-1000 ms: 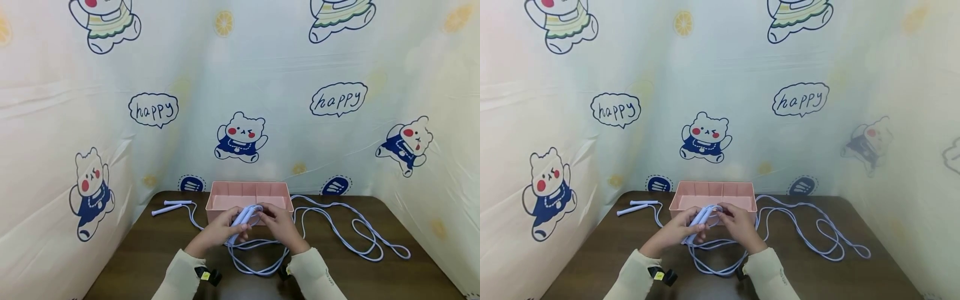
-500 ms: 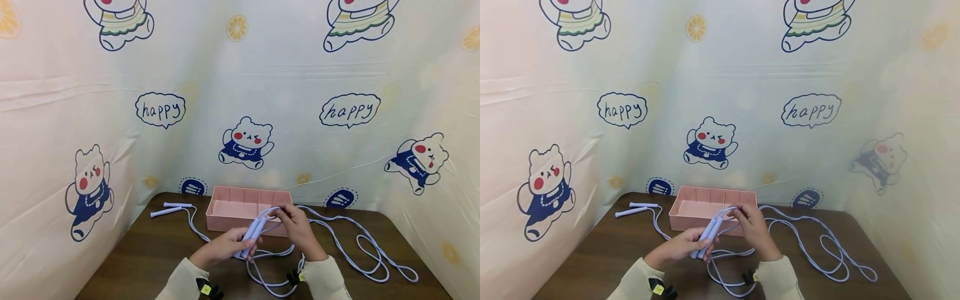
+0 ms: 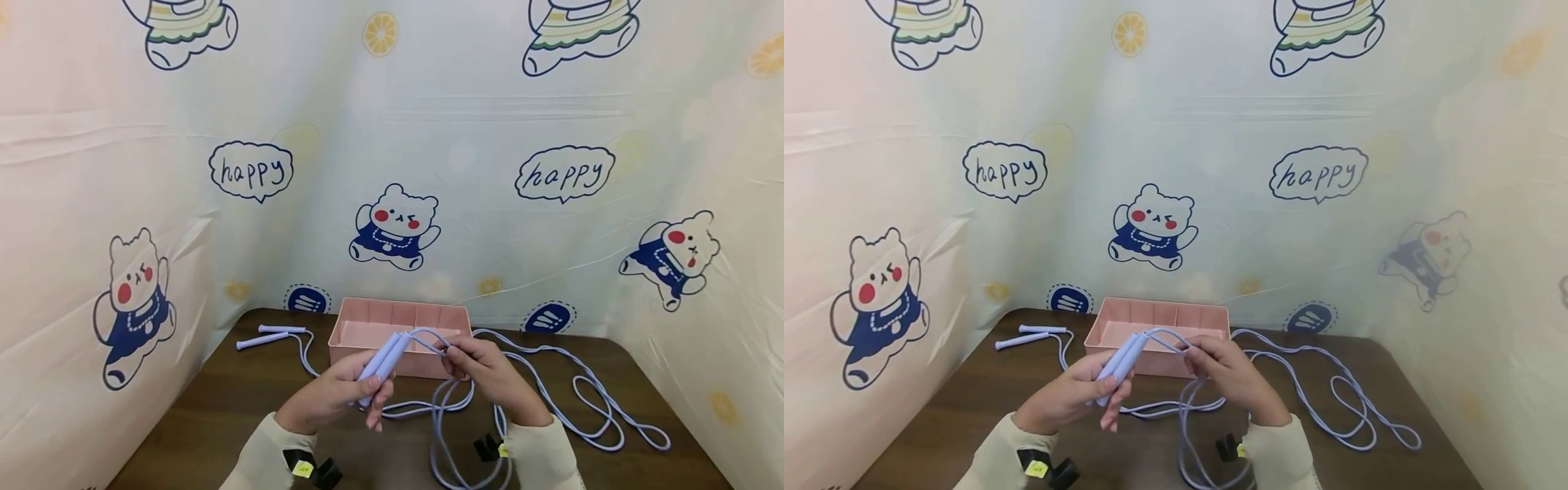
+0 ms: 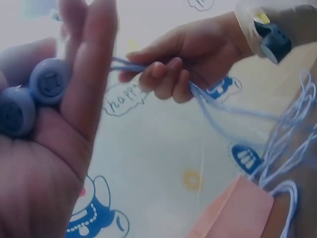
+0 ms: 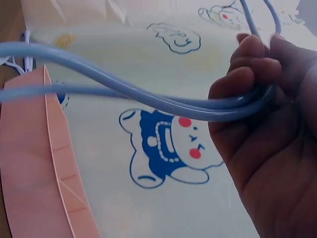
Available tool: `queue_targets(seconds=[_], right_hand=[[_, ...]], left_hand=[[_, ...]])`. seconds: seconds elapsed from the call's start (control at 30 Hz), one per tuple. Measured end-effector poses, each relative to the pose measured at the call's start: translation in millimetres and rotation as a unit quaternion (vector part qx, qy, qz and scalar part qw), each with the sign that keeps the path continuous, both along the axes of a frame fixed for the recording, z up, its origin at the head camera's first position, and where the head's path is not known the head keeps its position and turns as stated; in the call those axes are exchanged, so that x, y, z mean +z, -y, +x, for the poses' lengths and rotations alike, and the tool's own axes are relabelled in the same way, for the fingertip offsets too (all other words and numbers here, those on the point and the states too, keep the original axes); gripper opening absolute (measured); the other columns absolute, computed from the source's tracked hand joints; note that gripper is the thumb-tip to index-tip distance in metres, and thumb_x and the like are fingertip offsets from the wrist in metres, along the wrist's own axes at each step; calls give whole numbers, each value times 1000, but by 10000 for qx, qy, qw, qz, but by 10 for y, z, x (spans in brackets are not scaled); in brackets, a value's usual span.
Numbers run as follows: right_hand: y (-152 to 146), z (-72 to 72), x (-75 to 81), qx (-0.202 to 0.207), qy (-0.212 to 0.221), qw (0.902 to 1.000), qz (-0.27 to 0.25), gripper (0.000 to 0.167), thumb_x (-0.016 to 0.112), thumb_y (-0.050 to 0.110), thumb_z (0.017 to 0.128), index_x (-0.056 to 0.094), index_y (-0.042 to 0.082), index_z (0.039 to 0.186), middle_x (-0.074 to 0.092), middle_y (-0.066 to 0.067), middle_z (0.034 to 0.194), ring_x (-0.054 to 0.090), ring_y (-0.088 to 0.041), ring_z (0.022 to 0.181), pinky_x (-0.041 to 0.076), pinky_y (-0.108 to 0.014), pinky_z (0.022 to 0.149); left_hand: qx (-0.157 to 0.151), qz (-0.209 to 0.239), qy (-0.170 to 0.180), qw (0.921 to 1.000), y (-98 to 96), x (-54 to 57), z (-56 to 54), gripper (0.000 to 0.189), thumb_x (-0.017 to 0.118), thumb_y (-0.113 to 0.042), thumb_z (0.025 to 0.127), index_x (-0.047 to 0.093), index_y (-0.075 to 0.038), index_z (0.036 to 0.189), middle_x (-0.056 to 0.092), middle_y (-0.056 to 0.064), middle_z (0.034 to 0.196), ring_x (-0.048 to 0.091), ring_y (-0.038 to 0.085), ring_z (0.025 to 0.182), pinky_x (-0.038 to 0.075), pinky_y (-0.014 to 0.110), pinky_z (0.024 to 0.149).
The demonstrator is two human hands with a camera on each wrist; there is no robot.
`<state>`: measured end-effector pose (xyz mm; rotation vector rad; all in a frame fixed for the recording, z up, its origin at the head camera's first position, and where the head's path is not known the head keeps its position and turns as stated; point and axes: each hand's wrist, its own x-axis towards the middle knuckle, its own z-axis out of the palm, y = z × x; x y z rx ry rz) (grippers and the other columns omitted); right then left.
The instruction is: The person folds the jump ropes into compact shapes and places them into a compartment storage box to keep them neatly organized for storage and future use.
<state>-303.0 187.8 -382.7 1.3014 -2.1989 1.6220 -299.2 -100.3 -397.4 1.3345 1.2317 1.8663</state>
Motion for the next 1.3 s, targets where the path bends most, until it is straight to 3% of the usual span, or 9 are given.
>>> queue_targets(seconds=[0.2,0.3,0.4,0.53,0.7,0.83,1.0,1.17,1.3], right_hand=[[48,23,9,-564,-169,9973,431,28,42,-1,103,62,10,86,51,-7,65,43,-18,51,40,-29,43],[17,-17,-14,-1197,-95,9896,793,22,47,7,103,64,13,91,51,-2,66,43,-13,52,40,-27,44],[17,-60,-43,-1737,-118,9763,1288,18,50,16,103,68,15,105,48,5,68,44,-9,59,41,-26,50],[55,-74,-47,-2265,-524,9551,1837,20,52,27,102,69,20,109,43,11,65,43,-10,62,41,-28,55],[78,-38,-23,-3002,-1011,9201,2303,18,57,27,100,71,20,108,47,13,68,47,-11,67,40,-32,61],[43,-20,-27,-3455,-1352,8911,2614,22,62,26,97,72,18,115,63,9,82,55,-15,75,44,-36,66],[83,-18,-51,-3420,-1733,8721,3041,9,69,25,92,75,19,89,52,13,62,49,-10,59,41,-31,55],[296,-4,-133,-2737,-2077,8723,3478,22,70,26,89,64,23,68,40,18,55,39,-4,51,35,-26,48],[432,8,-213,-2260,-2345,8729,3634,24,68,23,90,60,23,67,43,17,59,41,-4,54,38,-26,50]], left_hand=[[198,1051,238,9940,37,71,26,24,23,-1,106,41,1,123,50,1,91,64,11,74,56,35,75],[353,1880,437,9806,100,113,-22,28,19,0,106,38,4,126,51,3,93,64,12,76,55,32,77],[817,2300,720,9671,195,129,-68,28,19,-1,106,36,4,128,51,7,94,61,14,76,54,30,79],[1785,1930,968,9600,216,117,-122,24,25,-4,107,33,1,129,48,8,94,54,16,78,50,27,78],[2906,1156,1280,9412,144,65,-183,26,38,-12,106,35,1,127,48,6,90,52,12,69,50,23,67],[3272,600,1630,9288,98,48,-194,37,45,-18,105,31,2,132,50,6,91,60,11,67,55,26,69],[3216,533,1818,9277,36,42,-199,40,41,-14,106,23,1,137,49,9,96,64,16,74,55,36,80],[3373,855,1867,9187,4,22,-202,41,38,-4,105,20,1,141,47,14,100,64,19,79,52,41,87],[3812,687,1703,9061,-36,-23,-226,41,38,0,104,24,0,142,47,14,102,61,16,71,56,33,75]])
